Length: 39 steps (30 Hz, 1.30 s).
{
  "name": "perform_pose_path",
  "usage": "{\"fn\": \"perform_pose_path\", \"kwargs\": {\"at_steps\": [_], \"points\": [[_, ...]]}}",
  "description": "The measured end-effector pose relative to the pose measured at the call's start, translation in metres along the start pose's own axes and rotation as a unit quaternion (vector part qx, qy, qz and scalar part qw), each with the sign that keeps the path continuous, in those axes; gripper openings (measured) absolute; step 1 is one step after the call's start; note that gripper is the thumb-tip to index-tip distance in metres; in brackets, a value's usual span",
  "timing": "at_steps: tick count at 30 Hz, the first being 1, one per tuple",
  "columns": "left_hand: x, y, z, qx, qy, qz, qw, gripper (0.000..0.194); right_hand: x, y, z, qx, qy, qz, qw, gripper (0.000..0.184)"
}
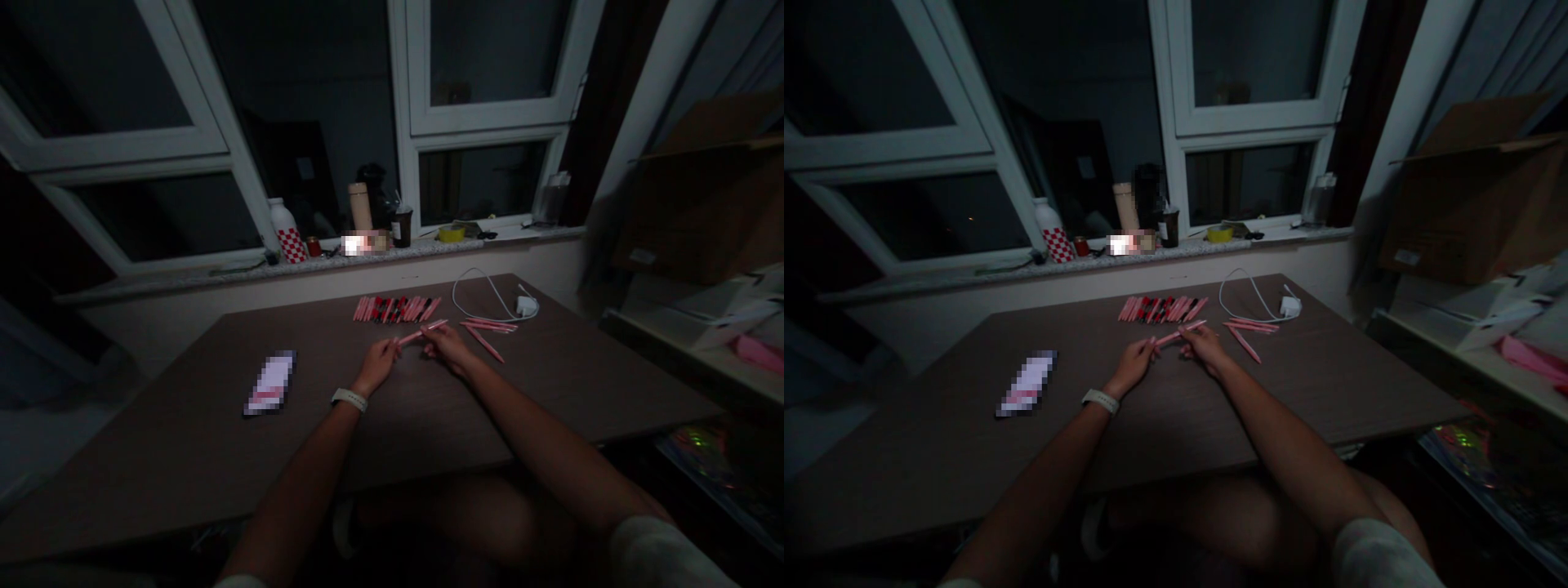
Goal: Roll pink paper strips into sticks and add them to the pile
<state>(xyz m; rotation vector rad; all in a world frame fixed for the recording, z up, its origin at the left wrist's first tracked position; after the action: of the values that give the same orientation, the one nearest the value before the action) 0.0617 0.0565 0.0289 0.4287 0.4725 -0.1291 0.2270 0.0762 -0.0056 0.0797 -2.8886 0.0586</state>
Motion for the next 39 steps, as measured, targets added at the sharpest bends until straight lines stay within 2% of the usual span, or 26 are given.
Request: {"fn": "perform_pose_path", "kwargs": {"at_steps": [6, 18, 23, 30, 39], "points": [[0.0016, -0.001, -0.0039, -0.014, -0.031, 0.013, 0.999, 0.025, 0.0015, -0.0026, -0.0024, 0.001, 0.001, -0.001, 1.0, 0.017], [-0.0018, 0.0, -0.0064, -0.015, -0.016, 0.024, 0.999, 0.015, 0.0051, -0.0014, 0.0015, 0.001, -0.001, -0.013, 1.0, 0.016], [-0.0028, 0.0, -0.0042, -0.032, -0.007, 0.018, 0.999, 0.021, 0.0078, -0.0035, 0.0008, 0.008, -0.005, -0.019, 1.0, 0.017], [-0.0032, 0.0011, -0.0105, -0.036, 0.004, 0.011, 0.999, 0.048, 0.003, -0.0014, 0.0002, 0.008, 0.002, -0.003, 1.0, 0.018], [-0.0052, 0.0007, -0.0047, -0.014, 0.013, 0.02, 1.0, 0.045, -0.0006, 0.0021, 0.0025, 0.002, 0.004, 0.011, 1.0, 0.018]]}}
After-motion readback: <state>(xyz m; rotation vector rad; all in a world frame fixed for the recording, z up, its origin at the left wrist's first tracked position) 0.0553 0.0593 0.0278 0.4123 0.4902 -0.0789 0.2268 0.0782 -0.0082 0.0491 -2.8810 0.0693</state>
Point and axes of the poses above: each hand's wrist, its own y-axis towards the middle knuckle, its own x-axis out of the palm, z = x × y, the point moved 9 cm from there along y, towards the middle knuckle, and after that the axes turned 4 degrees about -y, right-handed, at the moved point
